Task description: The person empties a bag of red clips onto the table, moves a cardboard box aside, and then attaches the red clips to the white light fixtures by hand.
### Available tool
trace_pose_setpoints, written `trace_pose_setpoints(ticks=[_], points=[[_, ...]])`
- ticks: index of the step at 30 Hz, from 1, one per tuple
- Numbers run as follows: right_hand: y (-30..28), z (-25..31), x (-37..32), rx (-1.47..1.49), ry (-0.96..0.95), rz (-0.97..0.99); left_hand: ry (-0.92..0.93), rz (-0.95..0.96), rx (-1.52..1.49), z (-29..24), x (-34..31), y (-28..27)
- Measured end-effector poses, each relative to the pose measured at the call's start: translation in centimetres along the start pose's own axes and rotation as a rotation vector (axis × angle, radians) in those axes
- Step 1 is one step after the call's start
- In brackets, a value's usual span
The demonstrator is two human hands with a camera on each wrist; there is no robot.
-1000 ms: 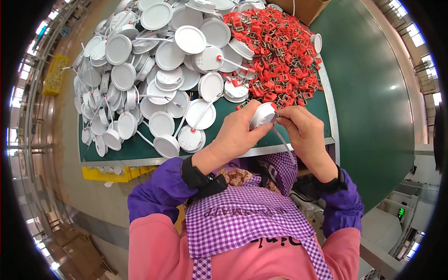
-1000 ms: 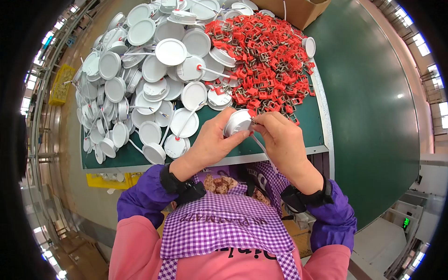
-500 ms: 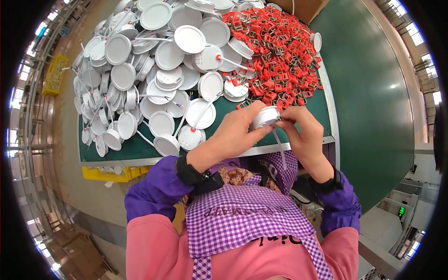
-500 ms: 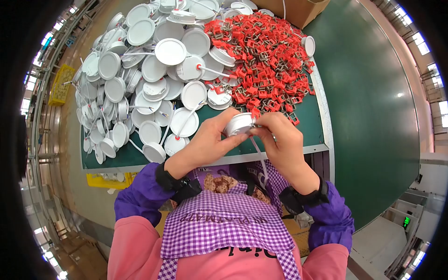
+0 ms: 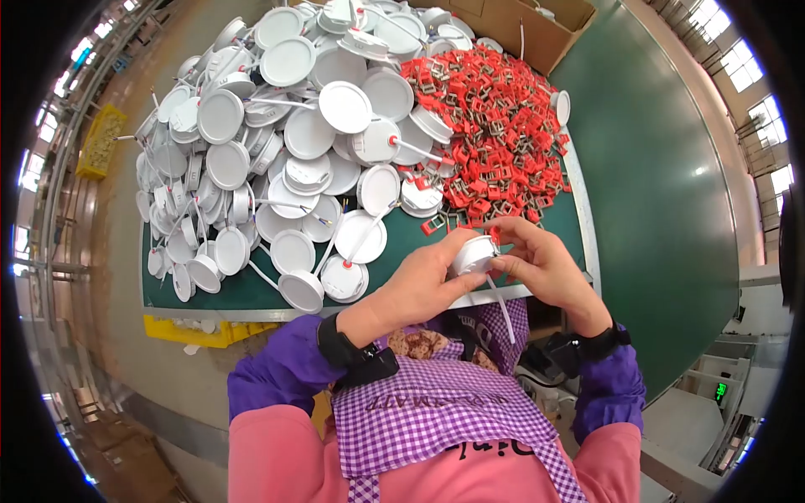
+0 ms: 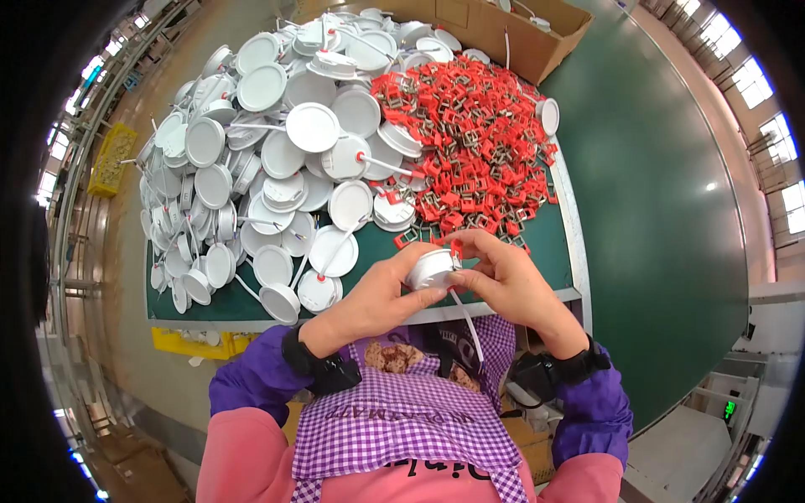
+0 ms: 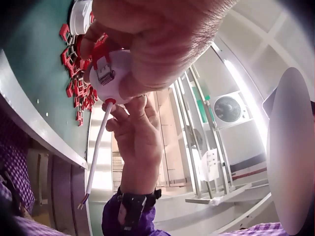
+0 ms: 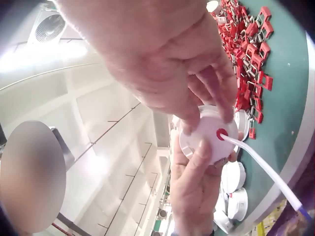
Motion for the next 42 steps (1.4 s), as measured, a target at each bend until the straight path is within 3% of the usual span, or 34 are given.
trace_pose_setpoints(ticks=[2, 4, 6, 8, 9, 11, 12, 14, 16, 19, 20, 21, 22, 23, 26, 29, 34, 42], points=[[-1.9, 0.0, 1.3, 0.067, 0.0, 0.035, 0.33, -0.232, 0.222, -1.0, -0.1, -0.8], [-5.7, 0.9, 3.0, 0.129, -0.027, -0.126, 0.26, -0.289, 0.258, -2.5, -1.0, -2.5], [-11.3, 3.9, 5.1, 0.097, -0.179, -0.262, 0.279, -0.291, 0.226, -3.3, -2.5, -4.9], [-15.1, 9.0, 6.5, 0.298, -0.373, -0.518, 0.322, -0.38, 0.311, -3.3, -3.7, -6.7], [-19.4, 9.4, 8.4, 0.435, -0.594, -0.371, 0.328, -0.485, 0.36, -3.0, -4.7, -7.8], [-23.0, 12.0, 10.0, 0.501, -0.55, -0.37, 0.335, -0.65, 0.486, -2.9, -6.8, -9.5], [-22.1, 12.3, 10.0, 0.518, -0.544, -0.355, 0.341, -0.702, 0.544, -2.9, -7.6, -9.9], [-18.6, 12.7, 8.3, 0.145, -0.498, -0.36, 0.346, -0.785, 0.578, -2.0, -9.1, -10.8], [-12.4, 10.7, 6.7, -0.094, -0.307, -0.293, 0.251, -0.943, 0.618, -0.9, -11.4, -11.6], [-5.7, 5.6, 5.3, -0.385, -0.185, -0.192, 0.229, -0.973, 0.683, 0.5, -14.0, -11.6], [-3.9, 4.2, 4.7, -0.467, -0.254, -0.202, 0.229, -0.999, 0.744, 0.8, -14.7, -11.4], [-2.4, 3.1, 4.1, -0.468, -0.1, -0.148, 0.164, -0.983, 0.801, 2.0, -16.0, -11.2], [-1.2, 2.3, 3.8, -0.544, -0.183, -0.151, 0.169, -0.973, 0.789, 2.8, -16.9, -10.6], [-0.3, 1.3, 3.8, -0.483, -0.151, -0.153, 0.128, -0.989, 0.777, 3.6, -17.6, -10.0], [2.2, 0.6, 4.0, -0.854, -0.4, -0.21, 0.001, -0.975, 0.725, 5.5, -18.0, -8.2], [4.1, 0.3, 5.3, -1.041, -0.434, -0.131, 0.03, -0.926, 0.91, 5.4, -16.8, -7.0], [5.7, 0.7, 7.0, -1.205, -0.454, -0.11, -0.055, -0.942, 0.91, 5.0, -15.5, -7.2], [6.1, 0.3, 8.0, -1.215, -0.425, -0.077, 0.161, -1.041, 0.771, 3.9, -17.1, -7.3]])
Point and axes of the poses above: each hand's wrist, its own x-axis towards the middle knuckle, its own y-axis out of the palm, z = x × y, the point moved 4 cm from there along x, towards the middle knuckle, and after that the axes turned 7 degrees about y, right-handed, at the moved point
